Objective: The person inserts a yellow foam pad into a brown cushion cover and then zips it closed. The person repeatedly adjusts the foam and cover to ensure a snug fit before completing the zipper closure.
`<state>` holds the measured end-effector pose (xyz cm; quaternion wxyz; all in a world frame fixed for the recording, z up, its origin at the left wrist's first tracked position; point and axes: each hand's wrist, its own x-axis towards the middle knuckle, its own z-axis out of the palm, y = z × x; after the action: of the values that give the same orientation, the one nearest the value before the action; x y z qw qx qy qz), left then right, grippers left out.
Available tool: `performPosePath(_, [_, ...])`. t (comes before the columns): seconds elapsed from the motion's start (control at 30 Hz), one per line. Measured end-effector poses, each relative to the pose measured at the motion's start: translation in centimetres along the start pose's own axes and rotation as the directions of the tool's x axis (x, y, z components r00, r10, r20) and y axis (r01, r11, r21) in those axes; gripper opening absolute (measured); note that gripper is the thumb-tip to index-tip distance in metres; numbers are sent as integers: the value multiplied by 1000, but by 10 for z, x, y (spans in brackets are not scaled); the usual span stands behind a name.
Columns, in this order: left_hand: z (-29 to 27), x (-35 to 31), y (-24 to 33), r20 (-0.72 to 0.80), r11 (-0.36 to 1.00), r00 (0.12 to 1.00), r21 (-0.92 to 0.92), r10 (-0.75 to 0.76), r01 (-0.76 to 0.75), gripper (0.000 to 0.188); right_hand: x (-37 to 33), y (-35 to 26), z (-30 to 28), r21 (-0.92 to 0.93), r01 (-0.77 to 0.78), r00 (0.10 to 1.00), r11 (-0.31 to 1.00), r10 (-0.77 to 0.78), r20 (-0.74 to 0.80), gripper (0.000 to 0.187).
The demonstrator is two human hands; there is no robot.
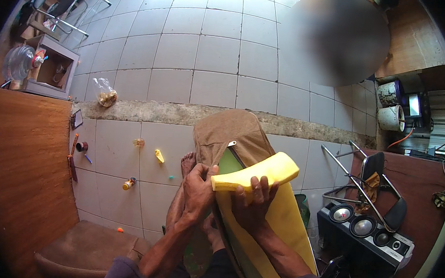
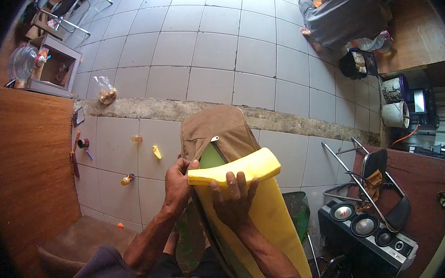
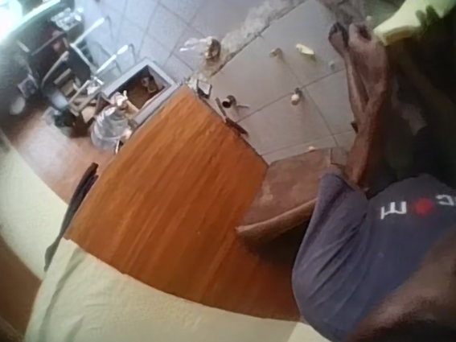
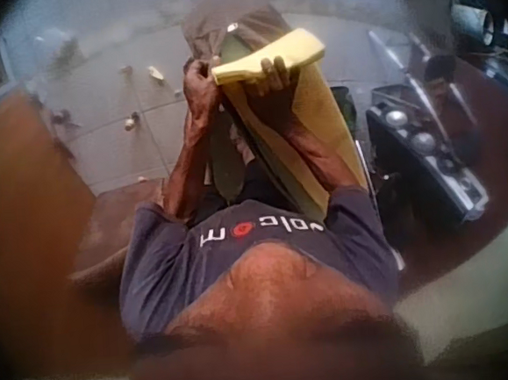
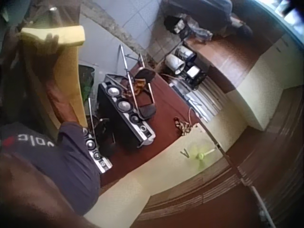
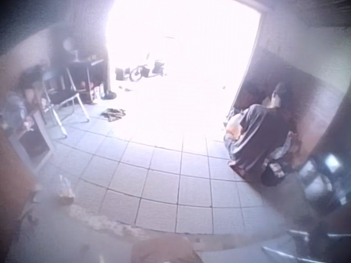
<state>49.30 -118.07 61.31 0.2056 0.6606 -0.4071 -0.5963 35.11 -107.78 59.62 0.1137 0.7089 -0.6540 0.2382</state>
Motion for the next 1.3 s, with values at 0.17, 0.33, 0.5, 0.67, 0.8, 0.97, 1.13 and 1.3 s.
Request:
performPosePath(0.17, [-2, 1, 5, 34, 993, 999, -110, -37, 41, 30, -25, 0, -5, -40, 66, 994, 997, -63, 85, 48])
performPosePath(0.33, [-3, -4, 3, 93, 905, 986, -393, -140, 165, 25, -15, -2, -6, -20, 121, 961, 992, -112, 253, 44])
performPosePath(0.5, [5, -11, 8, -76, 938, 997, -343, 33, -57, 26, 7, -8, -4, 23, 151, 899, 988, -147, 412, 48])
performPosePath(0.67, [19, -29, 23, -116, 989, 985, 94, 126, -115, 30, 16, -16, 25, 68, 96, 846, 993, -118, 520, 53])
performPosePath(0.8, [24, -29, 27, -117, 977, 979, 153, 166, -147, 31, 39, -12, 67, 198, -82, 822, 977, -46, 567, 55])
performPosePath(0.97, [13, -12, 17, -119, 980, 978, 126, 169, -154, 29, 89, 5, 51, 303, 28, 744, 953, -223, 630, 47])
performPosePath(1.13, [-8, 2, 7, -87, 998, 994, 13, 66, -65, 33, 107, 57, -39, 594, -38, 773, 803, -353, 527, 50])
performPosePath(1.3, [-22, 14, 18, 27, 961, 992, 246, 125, -128, 31, 101, 79, -56, 107, -797, 498, 595, 545, 675, 69])
